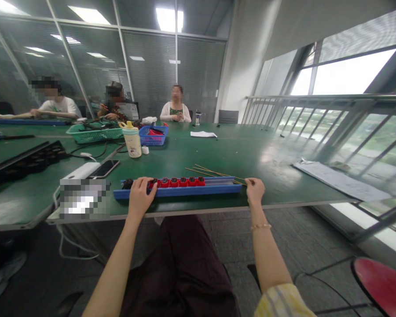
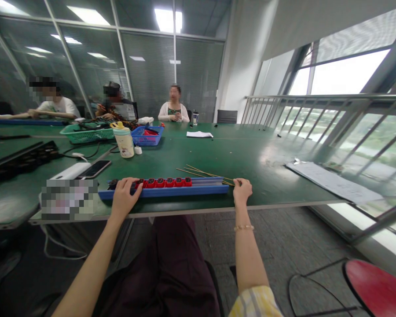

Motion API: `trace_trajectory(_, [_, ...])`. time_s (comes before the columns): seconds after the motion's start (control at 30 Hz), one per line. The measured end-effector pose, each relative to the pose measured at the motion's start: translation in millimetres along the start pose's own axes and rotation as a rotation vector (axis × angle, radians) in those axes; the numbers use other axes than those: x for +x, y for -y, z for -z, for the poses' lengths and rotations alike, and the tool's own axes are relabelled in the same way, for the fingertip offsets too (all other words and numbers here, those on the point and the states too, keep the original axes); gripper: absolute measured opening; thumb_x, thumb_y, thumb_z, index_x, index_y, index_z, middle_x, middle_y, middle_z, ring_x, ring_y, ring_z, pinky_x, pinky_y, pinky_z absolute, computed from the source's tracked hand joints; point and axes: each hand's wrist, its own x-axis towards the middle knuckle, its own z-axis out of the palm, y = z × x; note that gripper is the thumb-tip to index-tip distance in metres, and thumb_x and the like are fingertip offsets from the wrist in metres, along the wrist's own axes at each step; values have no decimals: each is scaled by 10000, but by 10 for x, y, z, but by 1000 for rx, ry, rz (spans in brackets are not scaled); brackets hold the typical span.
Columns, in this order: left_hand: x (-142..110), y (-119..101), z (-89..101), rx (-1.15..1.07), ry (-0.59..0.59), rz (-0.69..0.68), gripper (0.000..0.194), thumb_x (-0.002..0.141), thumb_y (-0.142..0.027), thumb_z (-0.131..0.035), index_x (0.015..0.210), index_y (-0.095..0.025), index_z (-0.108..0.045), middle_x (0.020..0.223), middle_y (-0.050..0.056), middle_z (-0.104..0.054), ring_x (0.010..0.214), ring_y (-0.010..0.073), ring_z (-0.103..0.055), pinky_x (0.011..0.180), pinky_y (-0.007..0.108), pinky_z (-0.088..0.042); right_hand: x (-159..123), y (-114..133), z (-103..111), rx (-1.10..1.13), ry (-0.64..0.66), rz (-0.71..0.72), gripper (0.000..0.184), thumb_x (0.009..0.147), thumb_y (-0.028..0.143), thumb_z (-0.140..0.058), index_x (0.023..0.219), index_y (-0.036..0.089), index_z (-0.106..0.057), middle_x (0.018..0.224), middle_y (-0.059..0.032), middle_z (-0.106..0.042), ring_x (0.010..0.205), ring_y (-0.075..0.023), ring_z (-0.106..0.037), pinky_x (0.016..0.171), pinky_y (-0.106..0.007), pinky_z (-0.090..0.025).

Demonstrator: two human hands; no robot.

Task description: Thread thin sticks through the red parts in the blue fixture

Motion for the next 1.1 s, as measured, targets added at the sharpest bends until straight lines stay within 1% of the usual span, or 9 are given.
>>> trace_trajectory(0.13, [2,1,0,2,1,4,265,919,-392,-517,1062,-189,-608,1047,99,-614,1018,255,-552,967,396,-453,-4,30,4,-86,78,-35,234,864,321,-547,896,170,-723,1022,-95,-669,939,-227,-543,825,-317,-369])
trace_trajectory(0.23, [1,1,-3,0,2,8,273,918,-399,-517,1065,-188,-608,1053,102,-615,1016,256,-551,963,399,-456,-24,69,16,-176,136,-36,201,860,265,-552,929,208,-732,1122,-78,-663,1002,-240,-534,829,-328,-363])
trace_trajectory(0.3, [1,1,-3,-3,3,8,275,919,-400,-516,1066,-186,-607,1055,103,-615,1019,256,-551,966,401,-455,-46,103,28,-247,174,-29,201,858,238,-557,945,238,-739,1165,-65,-657,1043,-249,-526,849,-345,-361])
trace_trajectory(0.47, [2,-2,3,0,6,8,268,921,-397,-520,1063,-187,-607,1048,101,-614,1019,256,-553,966,402,-457,-95,201,56,-358,256,-3,253,876,238,-570,1065,274,-734,1159,-59,-673,1097,-256,-515,912,-381,-357])
trace_trajectory(0.57, [5,-5,5,-3,3,12,269,919,-399,-522,1065,-190,-609,1047,101,-614,1011,257,-554,960,406,-461,-113,259,67,-412,279,14,271,898,252,-551,1103,271,-728,1196,-80,-647,1127,-261,-500,920,-386,-358])
trace_trajectory(0.67, [9,-15,9,-7,2,15,264,918,-399,-522,1060,-193,-609,1043,101,-615,1009,258,-555,958,409,-462,-130,309,72,-489,322,25,261,925,259,-519,1086,263,-724,1184,-104,-616,1139,-270,-484,923,-393,-358])
trace_trajectory(0.77, [12,-28,11,-6,5,18,259,919,-396,-517,1057,-196,-607,1043,100,-614,1011,259,-555,960,408,-459,-148,337,75,-556,361,40,274,945,244,-476,1120,243,-687,1189,-128,-580,1154,-283,-461,939,-412,-346])
trace_trajectory(0.9, [11,-29,8,-8,4,16,259,920,-396,-510,1055,-197,-607,1044,101,-611,1014,259,-553,963,407,-455,-166,346,83,-586,397,62,292,954,232,-442,1170,220,-637,1204,-146,-545,1173,-297,-441,963,-436,-333])
trace_trajectory(1.1, [3,-17,5,-12,12,24,263,915,-393,-505,1062,-200,-608,1054,101,-607,1022,260,-550,968,407,-451,-207,398,99,-626,380,67,304,934,183,-401,1138,161,-625,1213,-175,-514,1175,-311,-441,968,-478,-336])
